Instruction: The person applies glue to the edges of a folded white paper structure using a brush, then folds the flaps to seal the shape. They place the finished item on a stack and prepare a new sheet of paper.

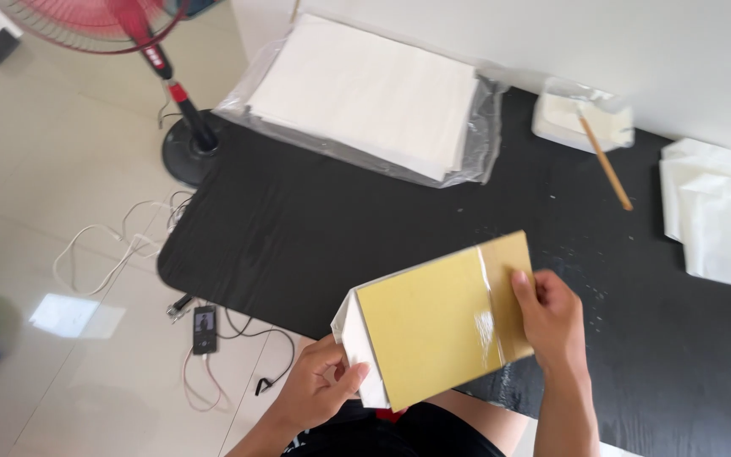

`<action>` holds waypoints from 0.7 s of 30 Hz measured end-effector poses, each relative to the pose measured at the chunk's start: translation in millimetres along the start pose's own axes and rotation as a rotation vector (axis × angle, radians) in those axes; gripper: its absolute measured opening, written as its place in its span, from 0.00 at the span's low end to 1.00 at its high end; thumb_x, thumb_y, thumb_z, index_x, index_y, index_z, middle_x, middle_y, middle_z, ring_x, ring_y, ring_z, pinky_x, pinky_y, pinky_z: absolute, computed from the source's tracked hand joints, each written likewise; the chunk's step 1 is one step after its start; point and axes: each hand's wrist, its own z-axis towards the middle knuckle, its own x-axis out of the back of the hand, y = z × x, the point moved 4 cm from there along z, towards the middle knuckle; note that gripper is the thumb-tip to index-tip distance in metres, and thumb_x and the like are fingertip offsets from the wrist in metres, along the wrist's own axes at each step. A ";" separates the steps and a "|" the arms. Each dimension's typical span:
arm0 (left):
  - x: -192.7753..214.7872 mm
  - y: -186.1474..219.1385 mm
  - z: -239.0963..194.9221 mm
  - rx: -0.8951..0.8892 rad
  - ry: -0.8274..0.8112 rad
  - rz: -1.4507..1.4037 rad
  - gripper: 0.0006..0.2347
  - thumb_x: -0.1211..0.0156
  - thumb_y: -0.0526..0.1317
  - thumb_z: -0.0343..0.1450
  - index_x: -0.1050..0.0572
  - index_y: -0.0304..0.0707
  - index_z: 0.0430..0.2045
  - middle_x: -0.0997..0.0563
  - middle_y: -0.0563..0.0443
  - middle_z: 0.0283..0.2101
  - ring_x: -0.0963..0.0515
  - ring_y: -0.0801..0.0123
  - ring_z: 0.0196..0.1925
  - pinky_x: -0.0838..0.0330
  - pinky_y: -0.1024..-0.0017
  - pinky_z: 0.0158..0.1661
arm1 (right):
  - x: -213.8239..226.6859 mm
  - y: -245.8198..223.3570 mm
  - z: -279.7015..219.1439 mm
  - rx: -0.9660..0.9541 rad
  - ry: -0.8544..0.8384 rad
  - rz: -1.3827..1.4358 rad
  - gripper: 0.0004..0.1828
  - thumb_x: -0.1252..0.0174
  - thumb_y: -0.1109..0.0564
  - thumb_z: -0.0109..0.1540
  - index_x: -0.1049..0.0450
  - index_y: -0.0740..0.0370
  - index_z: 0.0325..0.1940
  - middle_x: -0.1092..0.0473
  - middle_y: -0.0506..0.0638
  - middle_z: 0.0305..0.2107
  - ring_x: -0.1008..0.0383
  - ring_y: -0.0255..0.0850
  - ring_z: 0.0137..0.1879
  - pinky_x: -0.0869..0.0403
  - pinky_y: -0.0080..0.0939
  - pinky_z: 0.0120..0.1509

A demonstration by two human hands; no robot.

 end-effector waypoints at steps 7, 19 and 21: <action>-39.9 4.5 32.7 -0.118 -0.171 0.040 0.17 0.43 0.41 0.75 0.35 0.41 0.12 0.36 0.57 0.19 0.42 0.76 0.21 0.47 0.74 0.24 | 37.6 103.0 -61.5 -0.300 0.245 0.290 0.23 0.42 0.39 0.70 0.31 0.55 0.29 0.39 0.40 0.21 0.46 0.33 0.31 0.46 0.36 0.37; -47.9 32.0 54.0 -0.309 -0.146 0.099 0.20 0.44 0.39 0.73 0.44 0.44 0.10 0.43 0.59 0.17 0.46 0.76 0.19 0.52 0.73 0.23 | 107.3 183.4 -83.7 -0.349 0.495 0.366 0.22 0.40 0.41 0.75 0.27 0.58 0.35 0.34 0.44 0.26 0.42 0.35 0.33 0.42 0.38 0.34; -26.4 29.6 53.7 -0.313 -0.137 0.101 0.19 0.45 0.39 0.74 0.43 0.43 0.10 0.43 0.59 0.17 0.45 0.76 0.19 0.52 0.73 0.23 | 113.2 174.3 -83.3 -0.355 0.495 0.362 0.22 0.41 0.41 0.75 0.28 0.57 0.35 0.36 0.42 0.26 0.43 0.34 0.34 0.42 0.37 0.35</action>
